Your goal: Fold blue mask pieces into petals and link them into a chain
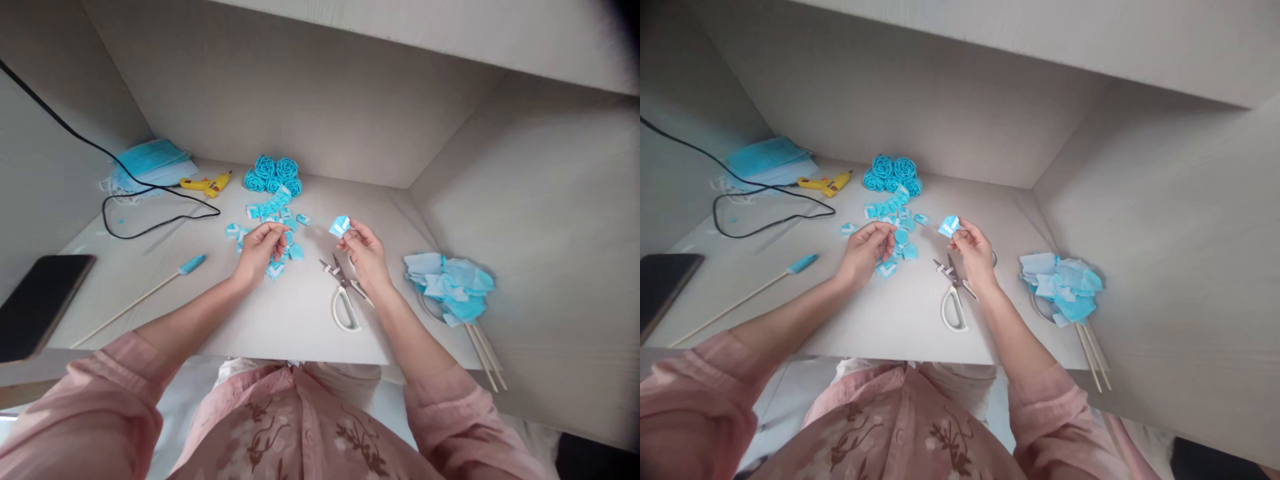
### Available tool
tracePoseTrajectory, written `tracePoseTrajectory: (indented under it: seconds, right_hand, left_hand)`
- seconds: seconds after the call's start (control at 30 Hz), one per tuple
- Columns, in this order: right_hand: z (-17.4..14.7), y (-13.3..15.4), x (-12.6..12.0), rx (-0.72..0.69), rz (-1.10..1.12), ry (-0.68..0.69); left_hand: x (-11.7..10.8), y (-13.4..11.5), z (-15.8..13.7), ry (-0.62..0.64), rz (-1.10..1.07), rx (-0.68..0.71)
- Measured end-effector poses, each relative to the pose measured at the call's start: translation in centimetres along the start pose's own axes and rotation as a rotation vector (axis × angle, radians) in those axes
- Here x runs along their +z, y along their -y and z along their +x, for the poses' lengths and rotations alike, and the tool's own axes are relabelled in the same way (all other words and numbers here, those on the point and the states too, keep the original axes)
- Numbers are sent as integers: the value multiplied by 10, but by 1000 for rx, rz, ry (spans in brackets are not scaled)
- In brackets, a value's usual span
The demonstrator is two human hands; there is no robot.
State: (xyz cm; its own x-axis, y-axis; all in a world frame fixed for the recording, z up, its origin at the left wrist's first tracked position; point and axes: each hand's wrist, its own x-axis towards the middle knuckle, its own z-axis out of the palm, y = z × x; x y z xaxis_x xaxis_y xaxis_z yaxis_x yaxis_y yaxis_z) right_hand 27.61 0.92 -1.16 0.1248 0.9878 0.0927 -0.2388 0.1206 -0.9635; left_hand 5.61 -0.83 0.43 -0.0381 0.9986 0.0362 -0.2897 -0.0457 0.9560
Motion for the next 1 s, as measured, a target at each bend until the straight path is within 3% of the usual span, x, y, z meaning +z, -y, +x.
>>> tracePoseTrajectory:
  seconds: [0.37,0.47,0.63,0.7,0.77,0.87,0.93,1.0]
  right_hand:
    - [-2,0,1,26,-50,1]
    - [-2,1,1,20,-54,-19]
    - [9,-9,-3,-15,-144,4]
    - [17,-14,-6,-25,-263,52]
    - [25,-14,-10,-81,-434,103]
    - [27,2,-17,-250,-600,61]
    - [19,20,-21,-326,-647,58]
    - [1,39,-23,-357,-759,154]
  left_hand:
    - [-2,2,1,-5,56,33]
    - [-10,-9,8,-26,167,196]
    - [-38,-54,25,-41,578,553]
    - [-48,-68,27,56,790,613]
    - [-59,-71,24,236,1019,630]
    - [-77,-58,11,486,1332,539]
    - [-90,-42,0,544,1483,446]
    - [-102,-27,-9,531,1578,370]
